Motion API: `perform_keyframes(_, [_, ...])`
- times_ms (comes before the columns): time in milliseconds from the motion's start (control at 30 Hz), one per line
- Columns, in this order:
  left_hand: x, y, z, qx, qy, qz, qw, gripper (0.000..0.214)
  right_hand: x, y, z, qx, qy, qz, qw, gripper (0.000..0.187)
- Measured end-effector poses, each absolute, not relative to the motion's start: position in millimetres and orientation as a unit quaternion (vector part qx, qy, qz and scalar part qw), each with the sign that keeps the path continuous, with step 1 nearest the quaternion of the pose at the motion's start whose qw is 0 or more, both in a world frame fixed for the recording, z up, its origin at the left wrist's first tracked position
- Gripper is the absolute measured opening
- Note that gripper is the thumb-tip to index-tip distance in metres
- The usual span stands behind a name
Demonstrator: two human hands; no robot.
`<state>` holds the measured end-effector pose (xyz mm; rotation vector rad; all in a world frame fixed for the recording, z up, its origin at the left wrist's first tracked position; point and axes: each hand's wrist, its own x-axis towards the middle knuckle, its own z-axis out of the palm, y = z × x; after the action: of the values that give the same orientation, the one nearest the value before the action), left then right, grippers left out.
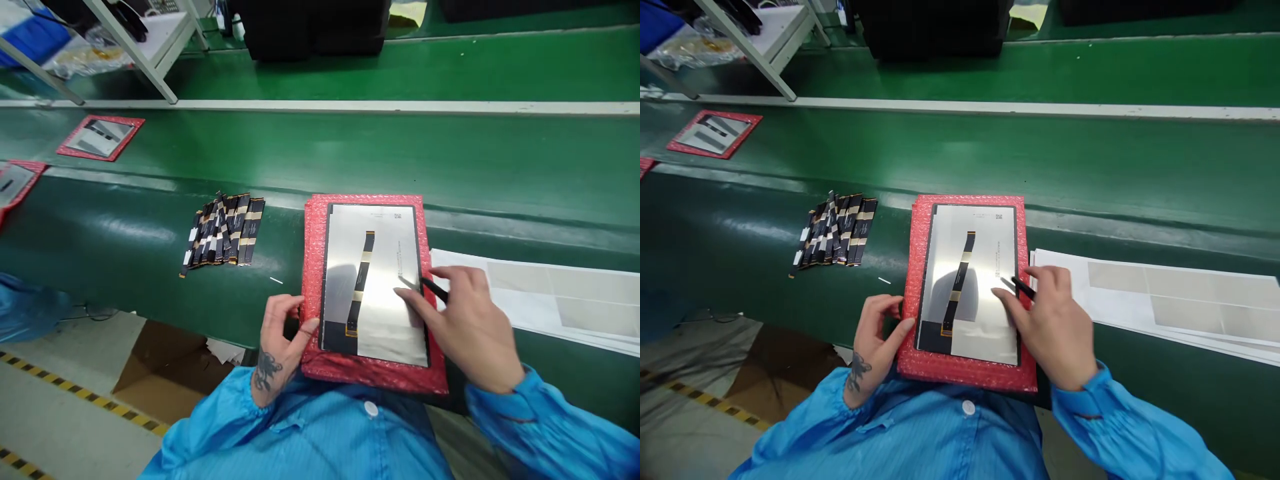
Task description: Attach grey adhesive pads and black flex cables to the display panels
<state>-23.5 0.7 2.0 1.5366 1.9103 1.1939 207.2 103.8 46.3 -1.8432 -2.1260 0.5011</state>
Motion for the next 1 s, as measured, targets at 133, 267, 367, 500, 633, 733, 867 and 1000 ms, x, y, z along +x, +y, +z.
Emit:
perform_keyframes(133, [-34,13,14,0.495,0.696,0.397,0.337,0.018,234,98,45,-0.632,-0.688,0.317,0.164,0.042])
perform_keyframes(267, [-30,21,28,0.511,0.677,0.413,0.332,0.028,234,95,48,-0.607,-0.685,0.352,0.195,0.037])
perform_keyframes(367, [-29,26,38,0.448,0.665,0.449,0.394,0.032,230,94,46,-0.59,-0.693,0.369,0.186,0.032])
perform_keyframes(500, [-36,33,51,0.248,0.646,0.486,0.533,0.04,220,86,34,-0.55,-0.709,0.386,0.215,0.025])
perform_keyframes(633, [-60,51,56,0.197,0.616,0.505,0.572,0.059,206,79,28,-0.455,-0.755,0.402,0.248,0.024])
perform_keyframes(733, [-89,89,54,0.197,0.637,0.552,0.501,0.055,207,81,29,-0.419,-0.753,0.379,0.336,0.024])
perform_keyframes(867, [-132,177,53,0.193,0.675,0.601,0.383,0.026,220,90,27,-0.47,-0.692,0.362,0.41,0.015])
perform_keyframes(1000, [-159,276,58,0.22,0.691,0.617,0.305,0.016,235,97,20,-0.518,-0.643,0.337,0.452,0.014])
